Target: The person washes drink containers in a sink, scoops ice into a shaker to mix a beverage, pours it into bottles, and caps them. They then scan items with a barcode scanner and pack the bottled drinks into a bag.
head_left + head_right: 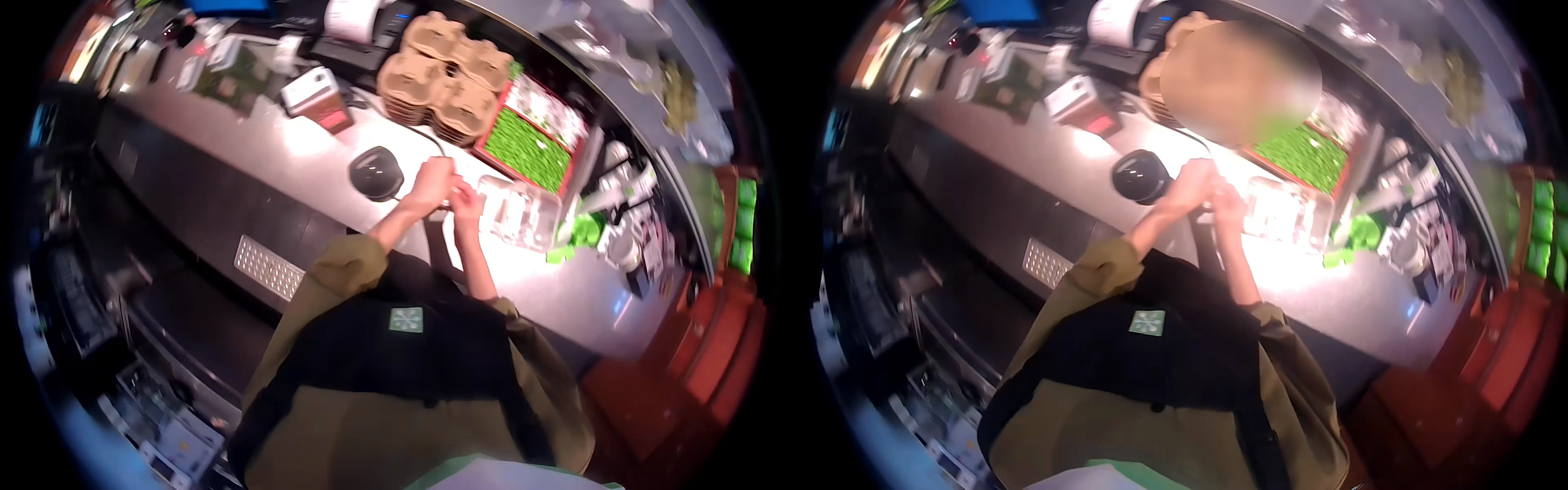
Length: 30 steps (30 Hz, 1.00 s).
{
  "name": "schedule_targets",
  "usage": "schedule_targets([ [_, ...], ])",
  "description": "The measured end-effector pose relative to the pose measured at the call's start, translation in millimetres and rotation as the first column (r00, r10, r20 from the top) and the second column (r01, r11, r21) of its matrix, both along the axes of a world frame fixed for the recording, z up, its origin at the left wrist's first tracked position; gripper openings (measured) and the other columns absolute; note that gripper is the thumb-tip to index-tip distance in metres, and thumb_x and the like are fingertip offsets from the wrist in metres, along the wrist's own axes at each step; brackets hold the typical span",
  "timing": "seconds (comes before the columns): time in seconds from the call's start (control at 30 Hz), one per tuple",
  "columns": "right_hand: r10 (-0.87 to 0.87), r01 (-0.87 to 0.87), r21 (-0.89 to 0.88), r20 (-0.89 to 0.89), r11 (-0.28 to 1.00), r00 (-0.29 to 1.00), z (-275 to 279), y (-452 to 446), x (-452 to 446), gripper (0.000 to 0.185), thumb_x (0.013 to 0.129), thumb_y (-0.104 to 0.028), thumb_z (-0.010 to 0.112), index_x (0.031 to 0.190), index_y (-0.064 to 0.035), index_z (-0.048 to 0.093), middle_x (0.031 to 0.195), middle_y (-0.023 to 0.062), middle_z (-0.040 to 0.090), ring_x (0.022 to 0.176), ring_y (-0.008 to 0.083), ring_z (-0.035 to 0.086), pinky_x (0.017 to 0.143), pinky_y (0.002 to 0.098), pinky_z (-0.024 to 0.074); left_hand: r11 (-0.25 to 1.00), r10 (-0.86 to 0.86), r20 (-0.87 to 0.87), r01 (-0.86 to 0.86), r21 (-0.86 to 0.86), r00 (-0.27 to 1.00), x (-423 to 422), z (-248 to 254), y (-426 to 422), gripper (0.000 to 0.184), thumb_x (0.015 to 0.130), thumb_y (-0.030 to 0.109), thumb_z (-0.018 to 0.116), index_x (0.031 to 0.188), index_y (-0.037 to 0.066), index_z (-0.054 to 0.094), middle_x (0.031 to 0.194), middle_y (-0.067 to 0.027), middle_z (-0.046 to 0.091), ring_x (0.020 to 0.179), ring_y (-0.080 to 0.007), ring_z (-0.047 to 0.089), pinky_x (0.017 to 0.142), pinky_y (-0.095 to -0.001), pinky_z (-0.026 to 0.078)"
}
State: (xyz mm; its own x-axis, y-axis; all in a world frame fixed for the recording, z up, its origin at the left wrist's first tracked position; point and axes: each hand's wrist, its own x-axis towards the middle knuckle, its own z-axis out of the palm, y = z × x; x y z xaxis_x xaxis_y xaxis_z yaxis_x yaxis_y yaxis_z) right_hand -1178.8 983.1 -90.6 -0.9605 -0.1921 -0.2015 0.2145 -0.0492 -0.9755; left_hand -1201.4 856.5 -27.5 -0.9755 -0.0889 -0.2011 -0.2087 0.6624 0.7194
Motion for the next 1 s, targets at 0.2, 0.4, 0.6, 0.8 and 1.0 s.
schedule_targets([
  [0.2, -0.168, 0.178, -0.034, 0.192, 0.983, 0.967, -10.5, 2.3, -14.2, 0.023, 0.083, -0.006, 0.066, 0.103, 0.0025, 0.056, 0.081, 0.0049, 0.059, 0.068, 0.0094, 0.055, 0.057, 0.0233, 0.0434, 0.999, 0.023, -0.129, -0.02, 0.026, 0.991, -23.5, -46.9, 14.7, 0.016, 0.069, 0.018, 0.072, 0.07, 0.002, 0.066, 0.071, -0.0173, 0.065, 0.071, -0.0337, 0.065, 0.065, -0.0417, 0.051],
  [0.4, -0.227, 0.221, 0.185, 0.012, 0.958, 0.974, 1.9, -0.7, -14.5, 0.031, 0.084, -0.004, 0.061, 0.113, 0.006, 0.054, 0.08, 0.0067, 0.06, 0.069, 0.0104, 0.057, 0.06, 0.0244, 0.0461, 0.99, -0.024, -0.032, 0.028, 0.136, 0.999, -22.0, -47.3, 12.7, 0.021, 0.068, 0.023, 0.074, 0.072, 0.004, 0.067, 0.072, -0.0159, 0.066, 0.071, -0.0318, 0.065, 0.065, -0.0397, 0.051],
  [0.6, -0.043, 0.158, 0.491, -0.238, 0.857, 0.97, 8.4, -2.8, -5.6, 0.042, 0.083, -0.004, 0.059, 0.123, 0.0052, 0.051, 0.074, 0.0091, 0.06, 0.067, 0.0131, 0.058, 0.061, 0.0279, 0.0478, 0.999, -0.05, -0.017, 0.051, 0.015, 0.999, -22.4, -42.5, 13.0, 0.014, 0.071, 0.022, 0.069, 0.072, 0.009, 0.067, 0.074, -0.0126, 0.067, 0.073, -0.0299, 0.065, 0.067, -0.0392, 0.051],
  [0.8, -0.022, 0.213, 0.576, -0.32, 0.789, 0.947, -14.6, 2.7, -8.8, 0.042, 0.08, 0.001, 0.055, 0.121, 0.0042, 0.052, 0.098, 0.0162, 0.058, 0.083, 0.0257, 0.056, 0.077, 0.0362, 0.0455, 0.989, 0.012, -0.044, -0.005, 0.145, 0.999, -22.2, -60.5, 17.1, 0.009, 0.072, 0.018, 0.066, 0.073, 0.009, 0.068, 0.073, -0.0125, 0.066, 0.073, -0.0309, 0.065, 0.067, -0.0413, 0.051],
  [1.0, 0.135, 0.211, 0.689, -0.412, 0.693, 0.901, -12.8, 1.8, -4.1, 0.049, 0.074, 0.002, 0.055, 0.123, 0.0023, 0.049, 0.116, 0.0182, 0.051, 0.105, 0.0355, 0.046, 0.093, 0.0443, 0.0366, 0.984, -0.134, -0.092, 0.121, -0.134, 0.987, -20.7, -64.8, 15.8, 0.011, 0.072, 0.016, 0.064, 0.074, 0.007, 0.069, 0.072, -0.0157, 0.066, 0.071, -0.0326, 0.065, 0.065, -0.0413, 0.052],
])
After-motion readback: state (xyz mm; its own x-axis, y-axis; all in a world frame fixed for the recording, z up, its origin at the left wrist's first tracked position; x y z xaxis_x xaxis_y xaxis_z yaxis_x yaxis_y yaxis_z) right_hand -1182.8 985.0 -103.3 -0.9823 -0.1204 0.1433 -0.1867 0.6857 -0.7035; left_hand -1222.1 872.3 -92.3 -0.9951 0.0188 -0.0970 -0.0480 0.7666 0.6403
